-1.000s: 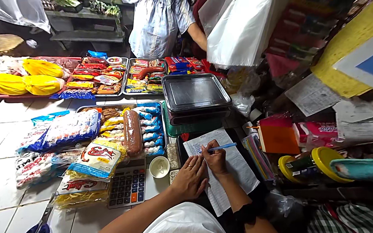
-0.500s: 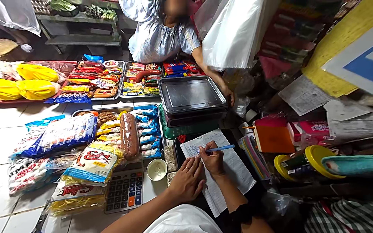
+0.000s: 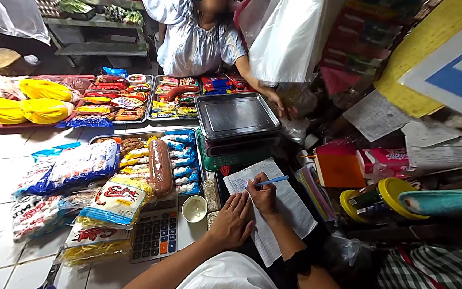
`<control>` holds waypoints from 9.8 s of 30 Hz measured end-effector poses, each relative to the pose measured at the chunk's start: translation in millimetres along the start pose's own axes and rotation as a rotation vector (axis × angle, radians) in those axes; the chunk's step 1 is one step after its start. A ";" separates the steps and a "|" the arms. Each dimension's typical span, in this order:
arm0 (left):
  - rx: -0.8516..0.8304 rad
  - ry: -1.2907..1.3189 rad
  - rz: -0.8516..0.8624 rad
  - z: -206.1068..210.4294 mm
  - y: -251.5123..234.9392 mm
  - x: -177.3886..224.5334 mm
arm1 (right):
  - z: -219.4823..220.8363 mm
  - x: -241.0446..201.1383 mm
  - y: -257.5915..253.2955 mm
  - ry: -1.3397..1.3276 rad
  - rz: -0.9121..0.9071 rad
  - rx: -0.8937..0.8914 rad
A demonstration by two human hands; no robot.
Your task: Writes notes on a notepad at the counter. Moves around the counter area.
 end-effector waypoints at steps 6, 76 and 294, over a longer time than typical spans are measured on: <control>0.008 0.015 0.004 0.5 0.1 0.0 | -2.2 -0.1 -0.9 0.010 0.019 0.021; 0.035 -0.007 0.013 -1.2 -0.3 0.7 | -7.4 3.5 -4.2 0.120 0.029 0.114; -0.107 0.142 -0.173 -5.8 5.0 5.4 | -7.5 -7.5 1.8 0.261 0.025 0.090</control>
Point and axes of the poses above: each hand's wrist, its own y-axis away from the middle knuckle, its own z-axis out of the palm, x = y × z, the point moved 6 cm from there along -y, towards the middle knuckle, and after that the axes turned 14 degrees about x, right-handed, at the moved point
